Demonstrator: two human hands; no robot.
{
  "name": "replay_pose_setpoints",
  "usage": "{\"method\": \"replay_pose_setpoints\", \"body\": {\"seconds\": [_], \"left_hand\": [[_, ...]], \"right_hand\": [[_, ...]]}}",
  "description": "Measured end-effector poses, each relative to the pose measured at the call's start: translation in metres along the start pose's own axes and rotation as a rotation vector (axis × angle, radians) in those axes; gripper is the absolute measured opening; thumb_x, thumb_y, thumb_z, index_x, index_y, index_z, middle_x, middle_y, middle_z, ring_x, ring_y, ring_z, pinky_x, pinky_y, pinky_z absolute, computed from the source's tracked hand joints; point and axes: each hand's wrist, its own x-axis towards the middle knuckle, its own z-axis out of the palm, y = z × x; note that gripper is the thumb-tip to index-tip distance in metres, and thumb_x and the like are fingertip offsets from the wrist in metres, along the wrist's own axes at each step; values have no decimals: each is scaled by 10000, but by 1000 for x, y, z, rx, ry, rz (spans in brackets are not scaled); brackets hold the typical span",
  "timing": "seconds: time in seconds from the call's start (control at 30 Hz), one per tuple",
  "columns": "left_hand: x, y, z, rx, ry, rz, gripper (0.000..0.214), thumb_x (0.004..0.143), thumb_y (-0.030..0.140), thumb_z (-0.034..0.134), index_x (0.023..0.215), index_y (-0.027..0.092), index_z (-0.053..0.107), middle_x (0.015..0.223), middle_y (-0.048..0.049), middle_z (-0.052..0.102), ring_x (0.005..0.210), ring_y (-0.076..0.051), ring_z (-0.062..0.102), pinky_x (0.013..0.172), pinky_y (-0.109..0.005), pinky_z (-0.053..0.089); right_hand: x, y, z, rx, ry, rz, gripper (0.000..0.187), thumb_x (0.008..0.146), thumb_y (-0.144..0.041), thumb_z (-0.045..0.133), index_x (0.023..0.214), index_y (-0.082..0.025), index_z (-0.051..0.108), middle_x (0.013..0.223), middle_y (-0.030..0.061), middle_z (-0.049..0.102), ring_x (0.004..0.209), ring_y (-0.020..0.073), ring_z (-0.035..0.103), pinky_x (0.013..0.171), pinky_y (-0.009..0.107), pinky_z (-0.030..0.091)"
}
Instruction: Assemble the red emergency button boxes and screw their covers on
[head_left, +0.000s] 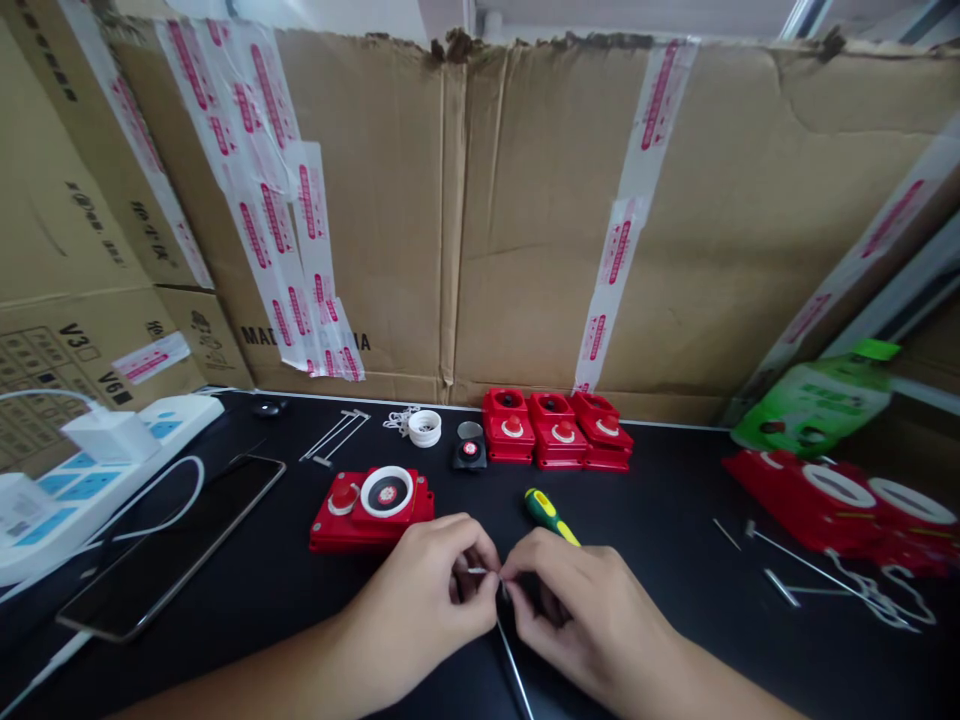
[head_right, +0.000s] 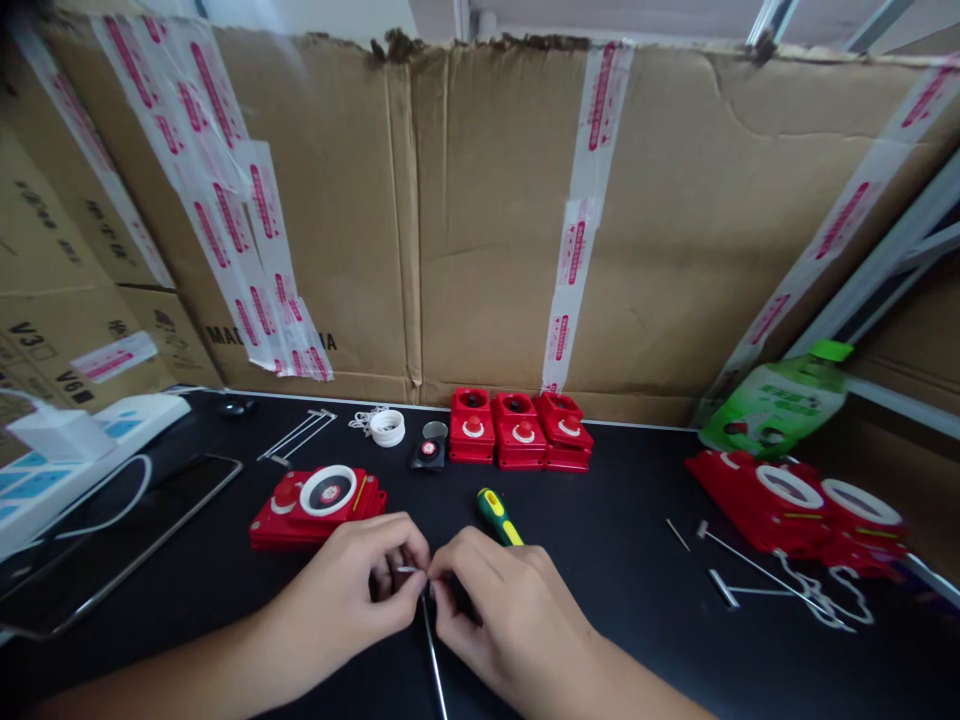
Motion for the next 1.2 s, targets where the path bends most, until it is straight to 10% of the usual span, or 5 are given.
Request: {"method": "replay_pose_setpoints", "body": {"seconds": [0.67, 1.2], "left_hand": [[-1, -1, 2, -16, -77, -14, 85, 836, 109, 622, 847, 175, 674, 820, 13, 655, 694, -123, 603, 623, -227, 452], [-9, 4, 0, 224, 90, 214, 123, 822, 95, 653, 892, 194, 671, 964, -9, 476, 723, -116, 505, 612, -235, 448]], "right_hand": [[1, -2, 3, -242, 17, -141, 123, 979, -78, 564, 944, -191, 599, 807, 5, 669, 579, 138, 591, 527, 274, 453], [3, -5, 3, -303, 62, -168, 165, 969, -88, 523, 862, -204, 571, 766, -7, 619, 548, 124, 516, 505, 268, 397]]}}
